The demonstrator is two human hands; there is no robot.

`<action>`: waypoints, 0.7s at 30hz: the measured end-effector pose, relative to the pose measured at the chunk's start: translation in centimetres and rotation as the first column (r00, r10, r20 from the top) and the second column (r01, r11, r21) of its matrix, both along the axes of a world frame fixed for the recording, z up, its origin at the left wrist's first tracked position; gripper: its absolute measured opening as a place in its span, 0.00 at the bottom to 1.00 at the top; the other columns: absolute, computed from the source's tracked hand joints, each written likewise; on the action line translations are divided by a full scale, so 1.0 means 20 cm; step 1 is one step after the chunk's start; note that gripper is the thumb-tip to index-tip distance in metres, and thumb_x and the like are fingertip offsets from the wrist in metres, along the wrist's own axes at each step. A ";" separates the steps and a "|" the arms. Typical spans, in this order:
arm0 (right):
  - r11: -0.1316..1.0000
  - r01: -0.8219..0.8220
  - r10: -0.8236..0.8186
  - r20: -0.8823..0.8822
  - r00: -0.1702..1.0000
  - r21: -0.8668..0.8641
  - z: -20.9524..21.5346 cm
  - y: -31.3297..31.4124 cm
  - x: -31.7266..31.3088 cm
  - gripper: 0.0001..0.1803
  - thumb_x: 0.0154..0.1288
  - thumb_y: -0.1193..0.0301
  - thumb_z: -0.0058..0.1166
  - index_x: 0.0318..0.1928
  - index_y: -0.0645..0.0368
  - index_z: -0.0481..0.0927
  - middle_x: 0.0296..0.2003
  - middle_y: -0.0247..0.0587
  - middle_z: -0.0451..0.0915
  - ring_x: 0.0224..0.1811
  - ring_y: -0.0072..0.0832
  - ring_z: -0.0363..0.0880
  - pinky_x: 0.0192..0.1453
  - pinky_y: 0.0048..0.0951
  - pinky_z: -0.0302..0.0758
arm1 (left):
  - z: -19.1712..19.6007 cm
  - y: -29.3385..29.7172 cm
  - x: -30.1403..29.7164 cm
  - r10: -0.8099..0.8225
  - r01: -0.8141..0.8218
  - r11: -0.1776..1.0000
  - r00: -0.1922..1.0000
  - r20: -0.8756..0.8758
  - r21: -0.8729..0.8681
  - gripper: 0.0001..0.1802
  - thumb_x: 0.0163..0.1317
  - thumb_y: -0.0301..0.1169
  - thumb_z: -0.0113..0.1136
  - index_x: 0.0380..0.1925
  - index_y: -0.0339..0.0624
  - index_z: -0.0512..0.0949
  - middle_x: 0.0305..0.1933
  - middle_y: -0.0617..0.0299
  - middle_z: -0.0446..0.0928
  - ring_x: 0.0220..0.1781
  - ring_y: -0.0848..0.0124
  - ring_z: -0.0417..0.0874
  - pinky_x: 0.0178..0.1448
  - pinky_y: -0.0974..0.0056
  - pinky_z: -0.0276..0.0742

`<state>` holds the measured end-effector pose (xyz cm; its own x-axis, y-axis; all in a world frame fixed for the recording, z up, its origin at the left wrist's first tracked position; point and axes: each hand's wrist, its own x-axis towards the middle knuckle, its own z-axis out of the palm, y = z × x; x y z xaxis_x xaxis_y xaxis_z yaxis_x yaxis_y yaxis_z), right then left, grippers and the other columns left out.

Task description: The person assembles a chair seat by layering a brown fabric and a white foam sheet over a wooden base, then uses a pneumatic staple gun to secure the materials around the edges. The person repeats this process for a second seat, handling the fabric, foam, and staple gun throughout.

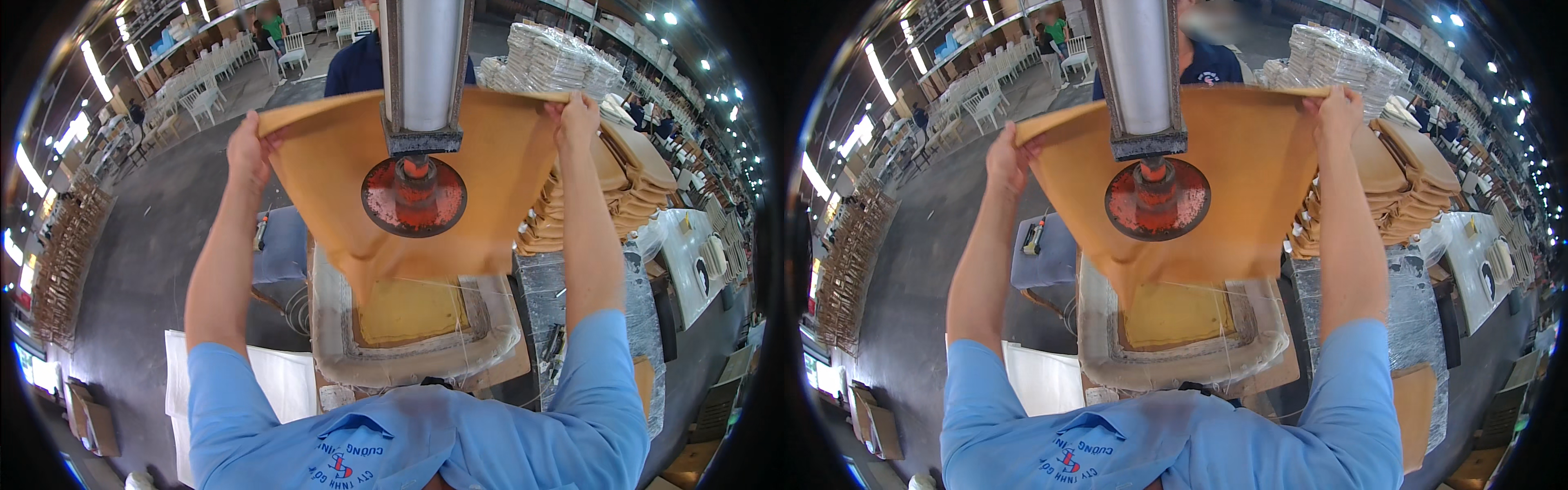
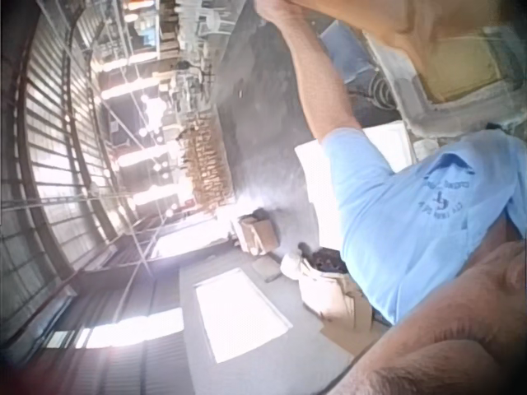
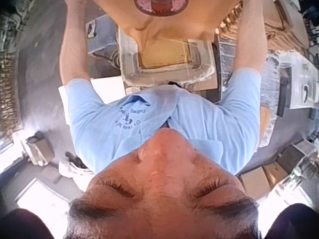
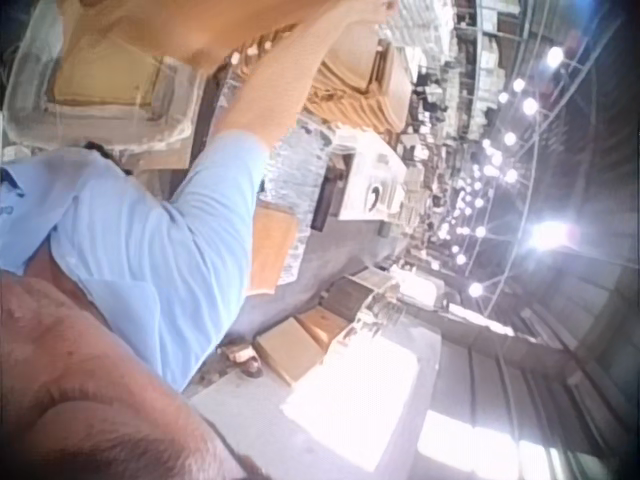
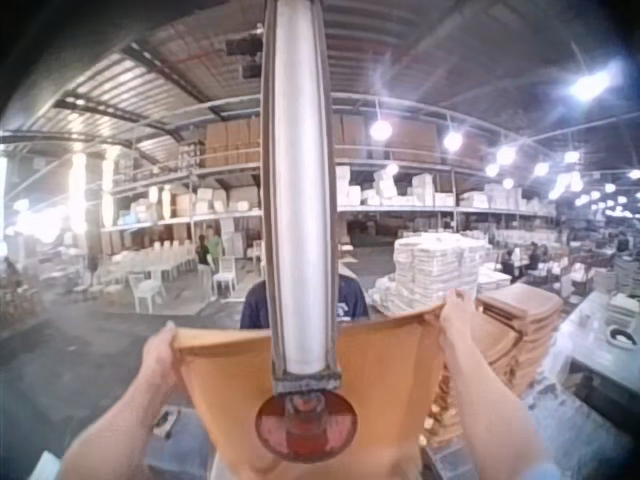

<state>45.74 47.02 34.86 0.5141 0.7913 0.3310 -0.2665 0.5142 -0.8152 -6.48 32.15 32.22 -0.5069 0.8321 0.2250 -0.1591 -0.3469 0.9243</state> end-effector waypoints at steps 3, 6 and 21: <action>0.997 -0.056 0.053 0.065 0.997 0.048 0.21 0.05 0.02 0.17 0.83 0.70 0.48 0.62 0.69 0.66 0.47 0.56 0.80 0.35 0.41 0.89 0.36 0.41 0.93 | 0.18 0.03 0.01 0.033 -0.034 0.999 0.999 0.018 0.040 0.22 0.84 0.45 0.49 0.57 0.35 0.76 0.55 0.49 0.85 0.52 0.57 0.90 0.54 0.55 0.84; 0.992 -0.109 0.107 0.043 0.993 0.064 0.32 0.07 -0.04 0.17 0.83 0.72 0.47 0.62 0.71 0.64 0.46 0.58 0.81 0.36 0.43 0.89 0.38 0.43 0.93 | 0.34 -0.02 -0.06 0.059 -0.055 0.995 0.997 -0.048 0.088 0.23 0.84 0.45 0.49 0.59 0.35 0.76 0.56 0.49 0.85 0.54 0.57 0.90 0.57 0.54 0.84; 0.930 -0.211 0.213 -0.029 0.977 -0.301 -0.50 -0.30 0.11 0.14 0.82 0.67 0.48 0.54 0.66 0.76 0.43 0.49 0.84 0.39 0.38 0.88 0.41 0.40 0.90 | -0.40 -0.47 0.03 -0.065 0.090 0.966 0.992 0.110 -0.243 0.20 0.82 0.45 0.52 0.51 0.38 0.80 0.48 0.56 0.87 0.45 0.66 0.88 0.48 0.60 0.81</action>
